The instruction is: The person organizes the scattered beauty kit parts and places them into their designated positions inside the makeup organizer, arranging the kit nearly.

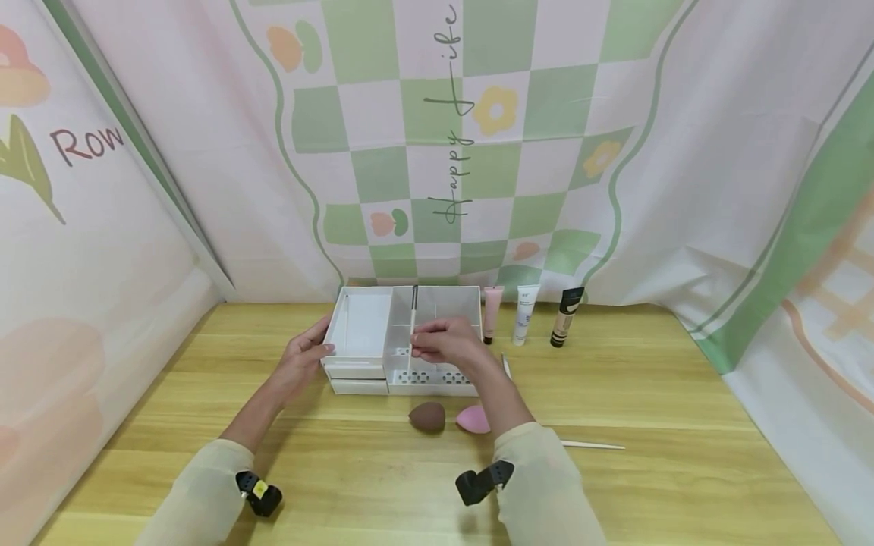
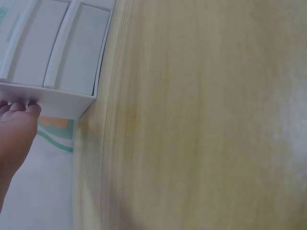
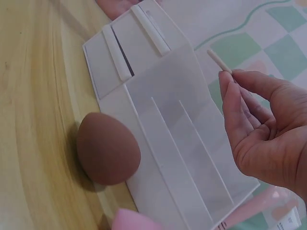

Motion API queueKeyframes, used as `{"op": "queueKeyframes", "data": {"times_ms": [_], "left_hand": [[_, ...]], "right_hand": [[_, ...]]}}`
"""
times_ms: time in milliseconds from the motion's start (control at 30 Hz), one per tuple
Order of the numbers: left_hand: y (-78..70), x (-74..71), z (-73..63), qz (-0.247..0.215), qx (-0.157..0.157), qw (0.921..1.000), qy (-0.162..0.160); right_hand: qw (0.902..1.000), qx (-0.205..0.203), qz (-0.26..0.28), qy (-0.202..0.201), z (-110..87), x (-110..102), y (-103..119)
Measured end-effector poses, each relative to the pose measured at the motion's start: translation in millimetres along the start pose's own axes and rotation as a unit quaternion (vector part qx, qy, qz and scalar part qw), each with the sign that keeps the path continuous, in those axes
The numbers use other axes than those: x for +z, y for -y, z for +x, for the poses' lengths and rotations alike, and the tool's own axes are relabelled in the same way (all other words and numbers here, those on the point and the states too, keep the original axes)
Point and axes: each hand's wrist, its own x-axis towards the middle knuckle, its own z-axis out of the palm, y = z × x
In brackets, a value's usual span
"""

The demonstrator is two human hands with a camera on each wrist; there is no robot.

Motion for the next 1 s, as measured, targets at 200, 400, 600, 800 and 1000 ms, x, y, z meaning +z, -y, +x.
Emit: {"op": "queueKeyframes", "data": {"times_ms": [200,400,600,800,1000], "left_hand": [[1.0,-0.1,0.6,0.001,0.004,1.0,0.002],[1.5,1.1,0.3,-0.002,0.006,1.0,-0.001],[1.6,1.5,0.9,0.002,0.003,1.0,-0.004],[0.4,1.5,0.6,0.007,-0.002,0.9999,-0.009],[-0.5,2.0,0.5,0.014,-0.01,0.9997,-0.017]], "right_hand": [[1.0,0.002,0.005,0.004,6.4,10,8],[0.9998,0.003,0.014,0.012,16.9,22,14],[0.9997,0.013,0.013,0.015,23.5,32,22],[0.9996,0.027,0.002,0.01,28.4,40,28],[0.9992,0.036,-0.016,0.002,36.2,46,31]]}}
